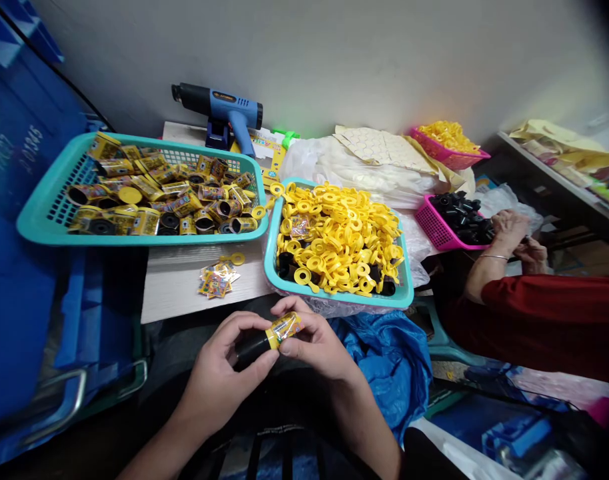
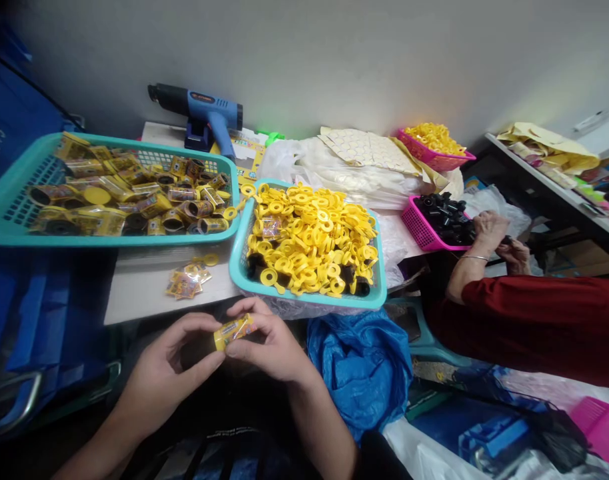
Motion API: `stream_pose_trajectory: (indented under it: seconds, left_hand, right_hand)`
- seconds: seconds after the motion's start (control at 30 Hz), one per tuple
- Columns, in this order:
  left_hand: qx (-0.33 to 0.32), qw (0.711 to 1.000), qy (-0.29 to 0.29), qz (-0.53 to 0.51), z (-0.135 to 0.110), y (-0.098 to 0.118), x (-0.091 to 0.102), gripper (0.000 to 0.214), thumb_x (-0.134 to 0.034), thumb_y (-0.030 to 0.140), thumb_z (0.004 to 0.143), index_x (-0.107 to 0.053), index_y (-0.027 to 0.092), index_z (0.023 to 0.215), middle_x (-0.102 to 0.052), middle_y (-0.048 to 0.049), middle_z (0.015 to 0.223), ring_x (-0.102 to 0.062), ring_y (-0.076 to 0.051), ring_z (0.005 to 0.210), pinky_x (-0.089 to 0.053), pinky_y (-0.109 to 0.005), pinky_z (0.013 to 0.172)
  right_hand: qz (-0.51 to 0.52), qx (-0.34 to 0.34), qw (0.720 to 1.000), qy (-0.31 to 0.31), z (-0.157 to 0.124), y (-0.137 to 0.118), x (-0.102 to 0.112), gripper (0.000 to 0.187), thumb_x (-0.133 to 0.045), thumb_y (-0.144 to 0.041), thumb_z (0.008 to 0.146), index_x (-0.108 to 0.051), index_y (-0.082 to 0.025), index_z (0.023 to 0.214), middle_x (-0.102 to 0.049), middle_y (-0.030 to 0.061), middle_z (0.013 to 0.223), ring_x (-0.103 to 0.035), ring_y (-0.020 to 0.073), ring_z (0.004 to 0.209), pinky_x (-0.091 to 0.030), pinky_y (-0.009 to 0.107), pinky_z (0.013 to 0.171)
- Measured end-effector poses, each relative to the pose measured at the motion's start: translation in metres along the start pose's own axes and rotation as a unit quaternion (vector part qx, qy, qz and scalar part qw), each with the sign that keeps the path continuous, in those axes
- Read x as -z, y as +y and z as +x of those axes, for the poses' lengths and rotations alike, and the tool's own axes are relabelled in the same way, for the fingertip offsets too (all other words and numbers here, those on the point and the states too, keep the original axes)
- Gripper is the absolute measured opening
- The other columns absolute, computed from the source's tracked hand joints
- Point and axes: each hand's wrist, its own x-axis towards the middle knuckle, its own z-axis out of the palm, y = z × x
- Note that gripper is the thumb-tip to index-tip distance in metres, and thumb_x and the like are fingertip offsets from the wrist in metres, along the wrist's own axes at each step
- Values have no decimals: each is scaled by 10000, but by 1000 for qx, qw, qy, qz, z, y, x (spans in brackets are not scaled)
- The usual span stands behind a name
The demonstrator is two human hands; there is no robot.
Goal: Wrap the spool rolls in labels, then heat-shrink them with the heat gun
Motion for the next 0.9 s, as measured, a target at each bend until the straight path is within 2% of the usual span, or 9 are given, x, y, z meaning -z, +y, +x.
stream_pose_trajectory:
  seconds: [0.13, 0.23, 0.33, 0.5, 0.6, 0.73, 0.9]
  left_hand:
    - [-62, 997, 47, 17, -4, -3, -3, 173, -726, 218, 665, -686, 242, 832, -652, -32, 900, -648, -174, 855, -525, -229, 724]
    - [-74, 997, 34, -13, -3, -3, -2, 202, -734, 183, 659, -677, 256, 838, -654, -10, 885, -646, -150, 855, -517, -216, 765]
    - [-33, 998, 24, -54, -1, -4, 0, 187, -754, 191, 633, -665, 240, 790, -657, -3, 840, -651, -148, 828, -520, -214, 756]
    - [63, 992, 56, -96, -2, -9, -5, 193, -762, 269, 647, -659, 220, 803, -667, -13, 863, -643, -165, 850, -518, -252, 788]
    - [66, 994, 48, -79, -3, -11, -5, 211, -762, 282, 653, -659, 221, 827, -673, -13, 883, -641, -167, 868, -514, -252, 800]
    - [39, 998, 21, -35, -1, -12, 0, 215, -752, 275, 670, -664, 248, 864, -682, 8, 887, -642, -150, 877, -510, -224, 796]
    - [9, 1000, 17, -12, 1, -19, 2, 196, -730, 275, 716, -680, 267, 904, -693, 16, 923, -640, -138, 892, -512, -224, 815]
  right_hand:
    - [-28, 29, 999, -29, 2, -4, 6, 229, -719, -433, 781, -691, -209, 822, -542, 46, 1074, -563, 190, 1017, -429, 372, 980]
    - [-51, 61, 995, -59, 6, -6, 11, 207, -738, -397, 772, -682, -202, 819, -535, 52, 1104, -547, 197, 1069, -406, 374, 1006]
    - [-103, 82, 988, -82, 11, -7, 16, 198, -722, -388, 790, -679, -201, 841, -530, 59, 1112, -532, 200, 1093, -397, 379, 1012]
    - [-137, 88, 978, -127, 16, -11, 20, 202, -659, -394, 838, -668, -193, 842, -543, 41, 997, -543, 176, 987, -434, 352, 950]
    - [-94, 72, 986, -121, 15, -8, 19, 175, -719, -364, 788, -684, -193, 807, -541, 24, 967, -549, 169, 958, -432, 348, 945]
    - [16, 48, 994, -93, 13, 4, 15, 149, -788, -301, 722, -712, -186, 778, -554, 20, 995, -562, 160, 951, -422, 334, 941]
    - [86, 47, 993, -64, 11, 17, 9, 159, -790, -279, 729, -730, -183, 841, -550, 27, 1015, -549, 155, 957, -391, 328, 951]
